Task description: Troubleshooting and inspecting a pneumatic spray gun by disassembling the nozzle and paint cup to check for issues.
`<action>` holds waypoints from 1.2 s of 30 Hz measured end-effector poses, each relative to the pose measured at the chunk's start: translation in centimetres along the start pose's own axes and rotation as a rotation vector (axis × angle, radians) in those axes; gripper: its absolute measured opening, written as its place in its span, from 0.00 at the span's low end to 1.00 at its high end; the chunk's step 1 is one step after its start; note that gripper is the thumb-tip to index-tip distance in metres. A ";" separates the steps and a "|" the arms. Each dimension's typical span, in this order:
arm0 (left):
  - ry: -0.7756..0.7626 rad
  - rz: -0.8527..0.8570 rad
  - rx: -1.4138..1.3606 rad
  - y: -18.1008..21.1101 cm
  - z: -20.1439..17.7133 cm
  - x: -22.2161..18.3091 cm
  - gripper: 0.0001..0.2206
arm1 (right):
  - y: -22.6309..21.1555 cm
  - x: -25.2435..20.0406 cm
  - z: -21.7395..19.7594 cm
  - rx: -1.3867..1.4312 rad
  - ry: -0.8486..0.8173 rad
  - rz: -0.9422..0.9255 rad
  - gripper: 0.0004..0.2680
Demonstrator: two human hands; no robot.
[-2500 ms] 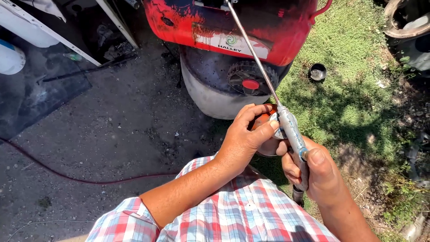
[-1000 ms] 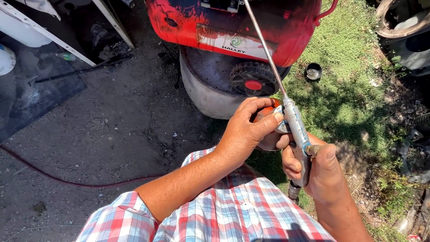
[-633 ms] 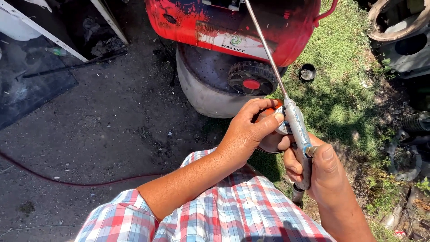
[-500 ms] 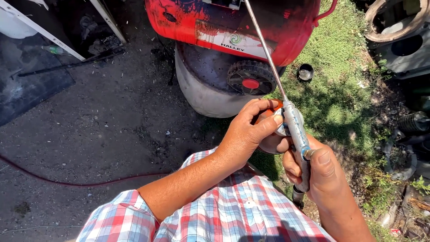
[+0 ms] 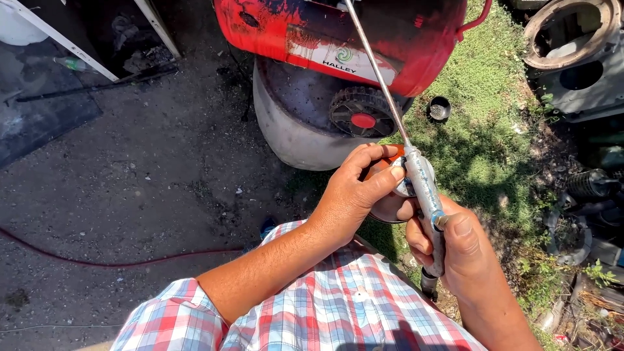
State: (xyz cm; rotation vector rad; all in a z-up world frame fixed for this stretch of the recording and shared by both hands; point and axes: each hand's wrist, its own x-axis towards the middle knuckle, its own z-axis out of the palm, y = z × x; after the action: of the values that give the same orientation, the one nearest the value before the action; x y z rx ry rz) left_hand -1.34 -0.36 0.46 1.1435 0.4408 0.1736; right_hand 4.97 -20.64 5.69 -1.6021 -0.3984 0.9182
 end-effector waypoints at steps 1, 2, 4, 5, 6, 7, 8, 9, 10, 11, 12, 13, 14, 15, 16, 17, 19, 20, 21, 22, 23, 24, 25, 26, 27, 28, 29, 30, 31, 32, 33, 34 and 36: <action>0.002 -0.001 0.000 0.1 0.0 0.0 0.28 | 0.0 0.0 0.1 0.000 -0.002 0.001 0.41; -0.005 -0.001 -0.004 0.1 0.1 0.0 0.27 | 0.0 0.0 0.1 0.012 -0.003 -0.004 0.42; -0.010 0.002 -0.007 0.2 0.4 0.1 0.27 | 0.1 -0.3 -0.1 0.021 -0.005 -0.013 0.42; -0.022 0.009 0.023 0.3 0.6 0.2 0.27 | 0.3 -0.5 -0.3 0.055 0.015 -0.002 0.43; -0.035 0.016 0.055 0.3 0.8 0.3 0.27 | 0.5 -0.8 -0.4 0.091 0.037 0.008 0.43; -0.037 0.020 0.057 0.6 1.0 0.5 0.27 | 0.6 -0.9 -0.7 0.091 0.038 0.003 0.43; -0.051 0.036 0.073 0.8 1.3 0.4 0.27 | 0.7 -1.3 -1.0 0.135 0.036 -0.019 0.42; -0.065 0.052 0.090 1.0 1.5 0.4 0.27 | 0.8 -1.6 -1.2 0.180 0.034 -0.041 0.40; -0.067 0.054 0.091 1.0 1.7 0.5 0.27 | 0.9 -1.7 -1.4 0.181 0.035 -0.043 0.40; -0.067 0.070 0.106 1.0 1.9 0.6 0.26 | 1.0 -1.7 -1.6 0.171 0.042 -0.056 0.40; -0.068 0.086 0.123 1.0 2.1 0.8 0.25 | 1.1 -1.7 -1.8 0.162 0.051 -0.070 0.40; -0.072 0.088 0.125 1.2 2.2 0.8 0.25 | 1.0 -1.7 -1.8 0.163 0.054 -0.073 0.40; -0.093 0.082 0.121 1.4 2.2 0.8 0.25 | 0.8 -1.7 -1.7 0.163 0.057 -0.082 0.40; -0.113 0.076 0.116 1.5 2.2 0.8 0.25 | 0.7 -1.7 -1.6 0.163 0.061 -0.090 0.40; -0.114 0.076 0.117 1.6 2.3 0.8 0.25 | 0.9 -1.8 -1.8 0.165 0.061 -0.090 0.40; -0.104 0.082 0.123 1.6 2.4 0.8 0.25 | 1.0 -1.9 -2.0 0.185 0.060 -0.086 0.40; -0.098 0.087 0.129 1.6 2.6 0.8 0.26 | 1.1 -2.0 -2.1 0.207 0.062 -0.082 0.40; -0.089 0.094 0.139 1.5 2.6 0.9 0.25 | 0.9 -1.9 -2.0 0.183 0.060 -0.093 0.40; -0.080 0.102 0.149 1.5 2.6 1.0 0.25 | 0.6 -1.9 -1.9 0.158 0.059 -0.103 0.40; -0.080 0.110 0.151 1.8 2.6 0.9 0.25 | 0.4 -1.9 -1.8 0.157 0.057 -0.110 0.40; -0.088 0.113 0.156 2.1 2.5 0.9 0.26 | 0.1 -1.9 -1.7 0.162 0.065 -0.120 0.41; -0.096 0.112 0.159 2.4 2.5 0.7 0.27 | -0.2 -2.0 -1.6 0.167 0.073 -0.125 0.42; -0.094 0.115 0.160 2.5 2.6 0.9 0.27 | 0.0 -1.9 -2.0 0.167 0.071 -0.128 0.42; -0.082 0.122 0.183 2.6 2.7 1.0 0.27 | 0.1 -1.9 -2.4 0.188 0.054 -0.123 0.43; -0.070 0.129 0.205 2.7 2.8 1.1 0.28 | 0.2 -1.8 -2.8 0.209 0.038 -0.118 0.44; -0.073 0.132 0.204 3.2 2.7 1.2 0.28 | 0.0 -1.6 -2.6 0.207 0.040 -0.121 0.44; -0.082 0.119 0.196 3.7 2.7 1.2 0.27 | -0.2 -1.5 -2.4 0.222 0.047 -0.124 0.43; -0.088 0.110 0.189 4.4 2.6 1.3 0.27 | -0.4 -1.1 -2.3 0.236 0.048 -0.130 0.43; -0.087 0.117 0.190 4.6 2.6 1.5 0.27 | -0.6 -0.8 -2.4 0.234 0.046 -0.136 0.43; -0.084 0.108 0.177 4.8 2.5 1.6 0.28 | -0.7 -0.7 -2.4 0.256 0.043 -0.117 0.42; -0.081 0.100 0.164 4.9 2.5 1.6 0.29 | -0.9 -0.6 -2.4 0.278 0.041 -0.098 0.42; -0.081 0.099 0.163 4.9 2.5 1.7 0.29 | -0.7 -0.5 -2.5 0.277 0.041 -0.097 0.42; -0.073 0.110 0.188 5.0 2.5 2.1 0.28 | -0.4 -0.2 -2.9 0.323 0.028 -0.093 0.39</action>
State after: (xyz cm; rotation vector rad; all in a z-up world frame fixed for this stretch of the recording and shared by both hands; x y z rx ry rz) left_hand 2.04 0.31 5.36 1.3556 0.3344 0.1879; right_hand 7.12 -22.63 6.15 -1.2891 -0.2864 0.8412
